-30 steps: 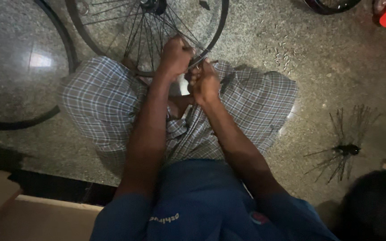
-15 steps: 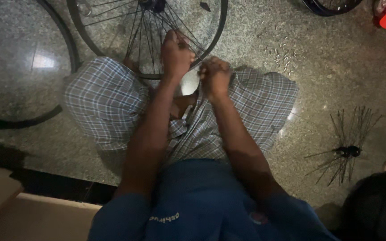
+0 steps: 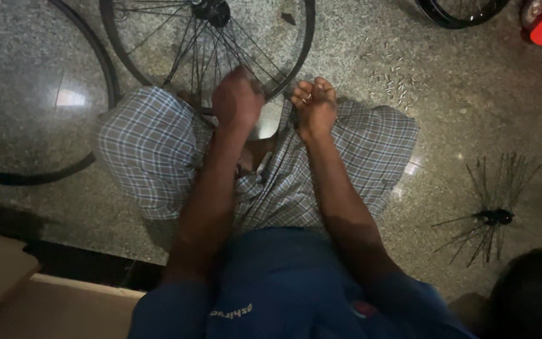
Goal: The person sits on the floor and laces a bicycle wheel by inserting spokes into the rim and hub. They use their hands to thread the spoke ends through the rim holes and then secure them with nipples, repeating this process for multiple spokes around the wheel.
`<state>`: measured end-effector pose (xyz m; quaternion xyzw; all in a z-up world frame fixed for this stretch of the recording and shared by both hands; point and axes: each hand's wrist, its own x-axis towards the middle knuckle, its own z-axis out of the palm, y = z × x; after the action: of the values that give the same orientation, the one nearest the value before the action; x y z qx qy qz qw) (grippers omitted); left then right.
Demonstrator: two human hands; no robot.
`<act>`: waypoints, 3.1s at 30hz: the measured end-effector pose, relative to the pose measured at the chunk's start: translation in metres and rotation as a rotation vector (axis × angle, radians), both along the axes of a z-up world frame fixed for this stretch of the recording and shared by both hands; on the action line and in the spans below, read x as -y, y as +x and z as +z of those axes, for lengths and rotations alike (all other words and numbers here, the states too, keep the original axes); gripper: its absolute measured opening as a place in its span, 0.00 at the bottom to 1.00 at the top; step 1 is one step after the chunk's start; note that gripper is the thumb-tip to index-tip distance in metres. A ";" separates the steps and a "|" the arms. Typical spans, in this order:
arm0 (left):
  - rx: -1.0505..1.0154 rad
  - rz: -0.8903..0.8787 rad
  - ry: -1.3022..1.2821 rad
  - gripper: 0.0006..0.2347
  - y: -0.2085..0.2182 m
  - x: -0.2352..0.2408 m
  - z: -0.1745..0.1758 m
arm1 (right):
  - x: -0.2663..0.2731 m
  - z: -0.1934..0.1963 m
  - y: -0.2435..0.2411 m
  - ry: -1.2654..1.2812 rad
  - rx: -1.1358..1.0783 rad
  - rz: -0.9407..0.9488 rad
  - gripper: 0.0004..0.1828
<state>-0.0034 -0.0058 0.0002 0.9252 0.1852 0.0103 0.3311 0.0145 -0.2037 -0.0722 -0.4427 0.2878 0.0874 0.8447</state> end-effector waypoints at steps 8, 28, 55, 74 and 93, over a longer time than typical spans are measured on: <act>-0.004 0.320 -0.905 0.06 0.009 0.022 -0.059 | -0.007 -0.011 0.005 0.095 0.013 0.111 0.08; -0.399 -0.085 -0.860 0.03 0.019 -0.025 -0.026 | 0.000 0.047 -0.031 -0.163 0.251 0.247 0.09; -0.172 0.066 -1.180 0.10 0.035 0.017 -0.050 | -0.028 0.004 -0.046 -0.578 0.367 0.035 0.08; -0.276 0.077 -1.172 0.08 0.037 0.013 -0.034 | -0.030 0.018 -0.044 -0.559 0.490 0.103 0.13; -0.151 0.031 -1.103 0.08 0.030 0.018 -0.054 | -0.016 -0.007 -0.047 -0.681 0.477 0.269 0.04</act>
<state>0.0265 -0.0238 -0.0538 0.6102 0.2000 -0.1494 0.7518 -0.0323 -0.1881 -0.0790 -0.7373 0.0371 -0.0079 0.6745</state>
